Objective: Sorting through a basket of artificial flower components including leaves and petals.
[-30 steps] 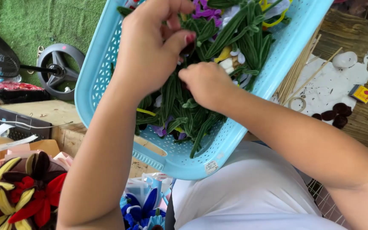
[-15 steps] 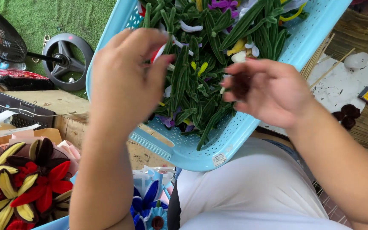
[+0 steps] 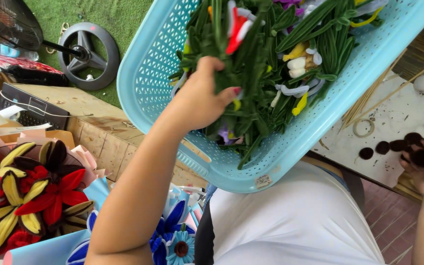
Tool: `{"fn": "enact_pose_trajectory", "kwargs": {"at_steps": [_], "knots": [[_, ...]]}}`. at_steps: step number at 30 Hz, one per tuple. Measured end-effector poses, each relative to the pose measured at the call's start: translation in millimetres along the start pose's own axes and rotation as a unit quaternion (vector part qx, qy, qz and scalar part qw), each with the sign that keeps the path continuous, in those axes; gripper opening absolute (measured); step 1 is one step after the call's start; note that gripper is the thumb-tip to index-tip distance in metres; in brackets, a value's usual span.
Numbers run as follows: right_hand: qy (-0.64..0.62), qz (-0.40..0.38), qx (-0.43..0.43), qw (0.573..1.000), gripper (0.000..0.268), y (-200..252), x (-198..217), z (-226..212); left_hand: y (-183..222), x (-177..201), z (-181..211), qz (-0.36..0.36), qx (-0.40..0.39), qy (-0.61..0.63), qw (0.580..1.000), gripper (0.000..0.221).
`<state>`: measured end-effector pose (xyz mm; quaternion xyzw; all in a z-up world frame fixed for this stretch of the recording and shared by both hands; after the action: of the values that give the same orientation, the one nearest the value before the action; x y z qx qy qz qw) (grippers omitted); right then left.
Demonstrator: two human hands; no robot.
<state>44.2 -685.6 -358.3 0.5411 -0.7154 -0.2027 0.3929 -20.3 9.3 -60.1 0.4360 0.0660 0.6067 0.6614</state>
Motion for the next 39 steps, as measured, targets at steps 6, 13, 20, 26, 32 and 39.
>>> {"fn": "enact_pose_trajectory", "kwargs": {"at_steps": [6,13,20,26,32,39], "knots": [[-0.019,0.068,-0.072,0.995,0.015,-15.7,3.0,23.8,-6.3,-14.5,52.6,-0.149,-0.155,0.033,0.976,0.044],[0.025,0.115,-0.063,0.991,0.033,41.7,-27.9,-29.1,-15.3,6.3,-9.3,-0.078,-0.088,-0.281,0.952,0.036],[0.016,0.140,0.195,0.971,0.032,146.2,-116.5,-164.0,-36.3,-44.4,-100.1,-0.144,0.090,-0.535,0.828,0.024],[0.017,-0.208,0.486,0.848,0.026,338.4,-235.0,-264.2,3.6,7.4,-30.8,-0.038,0.001,-0.402,0.915,0.015],[-0.149,-0.607,-0.053,0.779,0.055,425.2,-352.8,-233.1,69.6,13.7,84.6,0.043,-0.296,-0.044,0.953,0.009],[-0.197,-0.585,-0.075,0.783,0.034,383.6,-315.6,-213.9,-7.2,54.8,-20.6,0.075,-0.065,-0.256,0.962,0.040]]}}
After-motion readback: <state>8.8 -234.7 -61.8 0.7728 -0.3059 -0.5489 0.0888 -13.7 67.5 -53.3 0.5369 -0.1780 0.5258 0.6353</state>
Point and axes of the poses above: each hand's wrist, its own y-axis away from the middle knuckle, its own x-axis out of the back of the hand, z = x × y, the point moved 8 cm from there along -y, towards the middle knuckle, and after that the axes turned 4 degrees about -x, right-handed, at the moved point
